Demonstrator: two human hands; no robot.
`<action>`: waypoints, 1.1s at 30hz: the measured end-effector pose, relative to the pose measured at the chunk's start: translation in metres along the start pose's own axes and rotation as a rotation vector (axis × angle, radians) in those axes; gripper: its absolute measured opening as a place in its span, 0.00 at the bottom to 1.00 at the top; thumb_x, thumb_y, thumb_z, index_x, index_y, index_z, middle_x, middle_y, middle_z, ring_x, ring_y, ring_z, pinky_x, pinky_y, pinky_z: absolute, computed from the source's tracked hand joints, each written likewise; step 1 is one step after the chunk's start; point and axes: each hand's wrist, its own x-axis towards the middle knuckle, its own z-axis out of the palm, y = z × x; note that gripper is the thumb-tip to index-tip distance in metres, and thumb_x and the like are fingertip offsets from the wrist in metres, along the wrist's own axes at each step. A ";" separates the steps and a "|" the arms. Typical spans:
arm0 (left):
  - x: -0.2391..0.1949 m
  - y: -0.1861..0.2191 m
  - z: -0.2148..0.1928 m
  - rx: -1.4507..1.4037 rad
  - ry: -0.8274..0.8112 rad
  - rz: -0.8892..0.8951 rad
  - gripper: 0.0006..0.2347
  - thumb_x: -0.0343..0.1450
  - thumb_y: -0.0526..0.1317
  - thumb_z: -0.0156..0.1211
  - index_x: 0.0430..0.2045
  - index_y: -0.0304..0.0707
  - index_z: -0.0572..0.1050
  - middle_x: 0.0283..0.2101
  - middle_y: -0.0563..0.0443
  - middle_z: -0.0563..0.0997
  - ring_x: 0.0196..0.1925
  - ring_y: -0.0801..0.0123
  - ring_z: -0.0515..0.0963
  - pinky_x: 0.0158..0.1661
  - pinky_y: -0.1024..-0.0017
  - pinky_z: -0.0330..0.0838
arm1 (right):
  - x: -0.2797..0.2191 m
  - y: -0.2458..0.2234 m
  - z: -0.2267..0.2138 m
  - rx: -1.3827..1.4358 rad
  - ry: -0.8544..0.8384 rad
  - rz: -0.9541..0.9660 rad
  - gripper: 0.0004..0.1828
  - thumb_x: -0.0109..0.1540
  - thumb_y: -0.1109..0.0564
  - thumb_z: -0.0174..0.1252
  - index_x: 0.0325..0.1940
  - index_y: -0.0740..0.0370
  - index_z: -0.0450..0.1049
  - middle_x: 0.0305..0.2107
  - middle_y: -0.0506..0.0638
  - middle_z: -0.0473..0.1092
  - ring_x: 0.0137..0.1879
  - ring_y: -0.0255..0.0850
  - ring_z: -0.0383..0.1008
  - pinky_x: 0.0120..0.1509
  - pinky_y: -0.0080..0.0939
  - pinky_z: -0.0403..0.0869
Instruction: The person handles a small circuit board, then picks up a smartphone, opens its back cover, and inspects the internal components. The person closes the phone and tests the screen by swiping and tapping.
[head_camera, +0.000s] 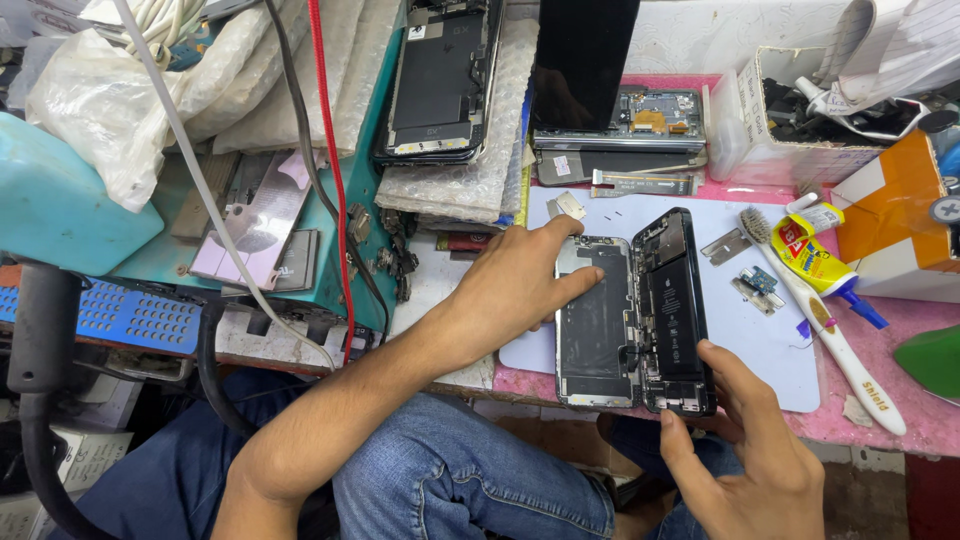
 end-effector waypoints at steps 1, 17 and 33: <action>0.000 0.000 0.000 0.012 0.021 0.042 0.20 0.71 0.44 0.63 0.50 0.24 0.73 0.12 0.46 0.79 0.15 0.68 0.83 0.25 0.73 0.77 | 0.000 0.000 0.000 0.028 -0.003 -0.001 0.35 0.55 0.65 0.65 0.66 0.67 0.65 0.48 0.64 0.77 0.52 0.44 0.81 0.55 0.43 0.80; 0.003 -0.006 -0.004 -0.334 -0.126 -0.135 0.22 0.72 0.42 0.56 0.59 0.28 0.66 0.17 0.46 0.81 0.17 0.70 0.83 0.19 0.74 0.77 | 0.000 -0.003 0.002 0.002 -0.005 0.006 0.36 0.55 0.65 0.63 0.67 0.67 0.61 0.48 0.66 0.77 0.51 0.45 0.82 0.54 0.43 0.79; -0.008 -0.021 0.010 -0.609 -0.205 -0.108 0.32 0.71 0.37 0.59 0.70 0.27 0.53 0.40 0.42 0.83 0.40 0.67 0.84 0.43 0.75 0.78 | 0.018 0.001 -0.023 0.192 -0.057 0.158 0.34 0.54 0.69 0.59 0.65 0.61 0.66 0.51 0.58 0.77 0.50 0.37 0.78 0.51 0.38 0.78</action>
